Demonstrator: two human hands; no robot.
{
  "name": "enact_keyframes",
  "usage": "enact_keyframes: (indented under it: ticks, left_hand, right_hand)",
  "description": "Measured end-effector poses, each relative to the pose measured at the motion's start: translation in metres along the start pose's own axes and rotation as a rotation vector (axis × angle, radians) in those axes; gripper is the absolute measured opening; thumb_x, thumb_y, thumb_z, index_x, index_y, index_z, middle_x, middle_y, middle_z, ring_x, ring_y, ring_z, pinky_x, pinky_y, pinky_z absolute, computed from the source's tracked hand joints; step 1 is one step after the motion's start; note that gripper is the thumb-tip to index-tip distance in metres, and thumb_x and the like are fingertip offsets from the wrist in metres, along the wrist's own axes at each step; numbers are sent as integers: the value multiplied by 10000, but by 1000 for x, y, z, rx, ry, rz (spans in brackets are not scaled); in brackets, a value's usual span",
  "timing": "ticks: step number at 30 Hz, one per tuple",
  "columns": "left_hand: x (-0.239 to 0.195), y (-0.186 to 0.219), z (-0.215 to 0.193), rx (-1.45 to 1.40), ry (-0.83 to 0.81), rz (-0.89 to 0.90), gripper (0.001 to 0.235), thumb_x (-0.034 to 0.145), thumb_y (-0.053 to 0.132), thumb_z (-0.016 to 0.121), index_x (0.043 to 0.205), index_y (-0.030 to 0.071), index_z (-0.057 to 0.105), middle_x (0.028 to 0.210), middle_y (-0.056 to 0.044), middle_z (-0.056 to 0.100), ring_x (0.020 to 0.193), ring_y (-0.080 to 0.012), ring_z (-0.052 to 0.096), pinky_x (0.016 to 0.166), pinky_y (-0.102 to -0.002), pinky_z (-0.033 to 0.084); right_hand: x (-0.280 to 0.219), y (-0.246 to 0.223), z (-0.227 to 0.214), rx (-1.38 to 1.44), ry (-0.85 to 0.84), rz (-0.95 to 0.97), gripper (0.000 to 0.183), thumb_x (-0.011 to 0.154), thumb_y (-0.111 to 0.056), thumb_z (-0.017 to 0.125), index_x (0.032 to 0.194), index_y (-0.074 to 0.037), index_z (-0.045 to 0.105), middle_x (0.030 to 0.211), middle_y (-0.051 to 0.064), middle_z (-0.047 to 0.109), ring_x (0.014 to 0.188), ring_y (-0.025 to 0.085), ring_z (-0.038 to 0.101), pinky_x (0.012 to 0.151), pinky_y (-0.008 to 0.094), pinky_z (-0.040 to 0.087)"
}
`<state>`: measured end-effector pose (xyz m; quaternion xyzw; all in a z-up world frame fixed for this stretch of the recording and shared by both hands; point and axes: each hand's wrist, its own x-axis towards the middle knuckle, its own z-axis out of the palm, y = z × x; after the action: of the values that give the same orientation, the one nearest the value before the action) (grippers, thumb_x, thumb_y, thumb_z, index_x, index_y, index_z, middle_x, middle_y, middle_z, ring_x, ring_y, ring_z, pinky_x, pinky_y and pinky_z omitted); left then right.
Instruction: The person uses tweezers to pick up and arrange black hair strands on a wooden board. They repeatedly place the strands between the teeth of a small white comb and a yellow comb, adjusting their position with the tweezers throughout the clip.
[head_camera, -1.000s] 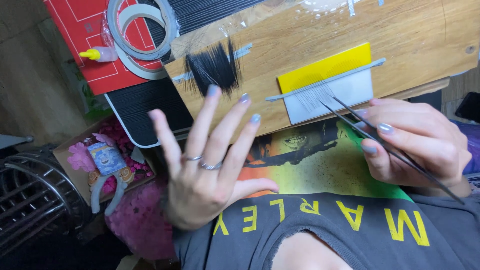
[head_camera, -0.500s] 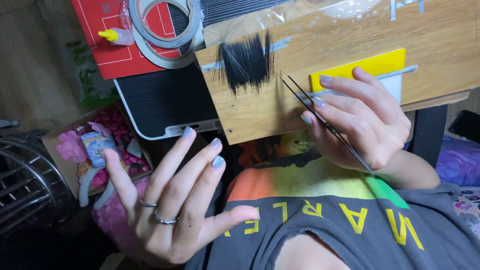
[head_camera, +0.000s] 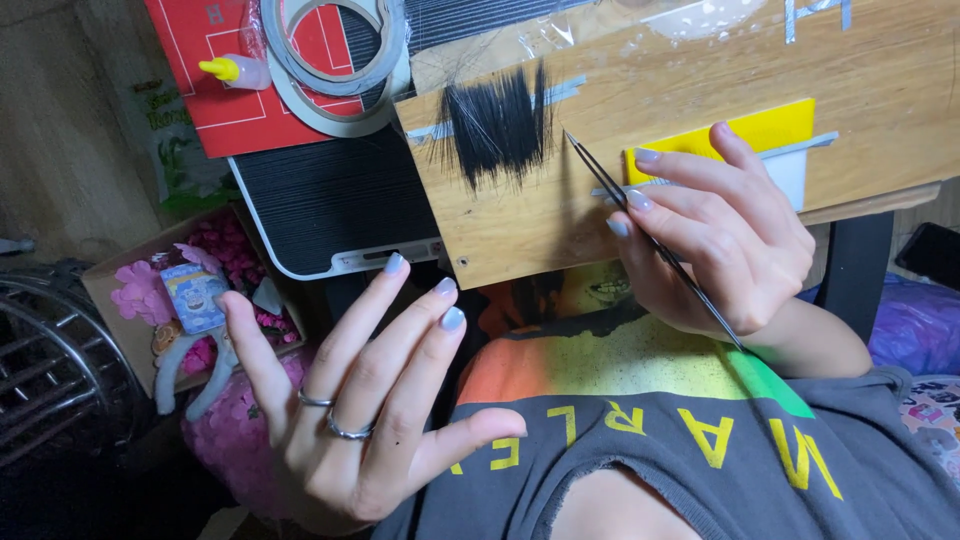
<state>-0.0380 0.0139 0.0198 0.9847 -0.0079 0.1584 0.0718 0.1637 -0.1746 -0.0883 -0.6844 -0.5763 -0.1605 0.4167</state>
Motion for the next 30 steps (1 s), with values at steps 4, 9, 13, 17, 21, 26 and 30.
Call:
enact_keyframes:
  ticks: [4,9,13,17,21,26,30]
  left_hand:
    - [1,-1,1,-10,15,11,641,997,688,641,1165,71,679,1171,-81,811,1165,-329,764,1099,-785,150]
    - [0,1,5,-28,23,-21,622,988,663,614,1163,70,682,1152,-78,811,1162,-325,761,1111,-778,142]
    - [3,6,2,-14,-29,-52,616,978,649,674,1199,75,656,1185,-46,784,1181,-345,764,1117,-789,160]
    - [4,8,3,-1,-20,-53,614,954,663,683,1133,77,708,1155,-56,785,1147,-335,771,1125,-773,171]
    - [6,7,8,18,-8,-45,641,932,667,720,1142,61,721,1159,-70,794,1144,-326,768,1141,-755,171]
    - [12,10,10,7,-55,-35,642,924,639,740,1147,37,738,1138,-103,790,1158,-321,755,1161,-745,149]
    - [14,8,14,2,-67,-23,636,915,626,751,1164,41,729,1149,-84,783,1187,-302,736,1176,-723,151]
  right_hand:
    - [-2,1,-3,7,16,9,73,1010,38,685,1034,67,623,869,248,745,947,456,772,1054,655,513]
    - [-10,0,-16,44,7,37,97,998,20,703,1037,43,617,887,266,749,954,439,767,1110,625,486]
    - [-19,-2,-33,50,-26,109,68,1009,-5,669,1039,18,613,921,243,756,1004,427,763,1136,626,485]
    - [-37,16,-58,23,22,108,114,1041,22,644,1074,84,554,925,274,691,1014,487,731,1199,654,446]
    - [-55,37,-64,9,214,278,123,1146,22,552,1108,118,485,930,298,620,1112,641,684,1316,754,355]
    - [-47,47,-73,-4,197,325,105,1185,101,603,1134,152,527,977,322,632,1159,588,690,1322,716,407]
    - [-43,49,-77,-15,139,332,115,1213,139,631,1135,169,552,1006,314,671,1186,580,713,1304,701,442]
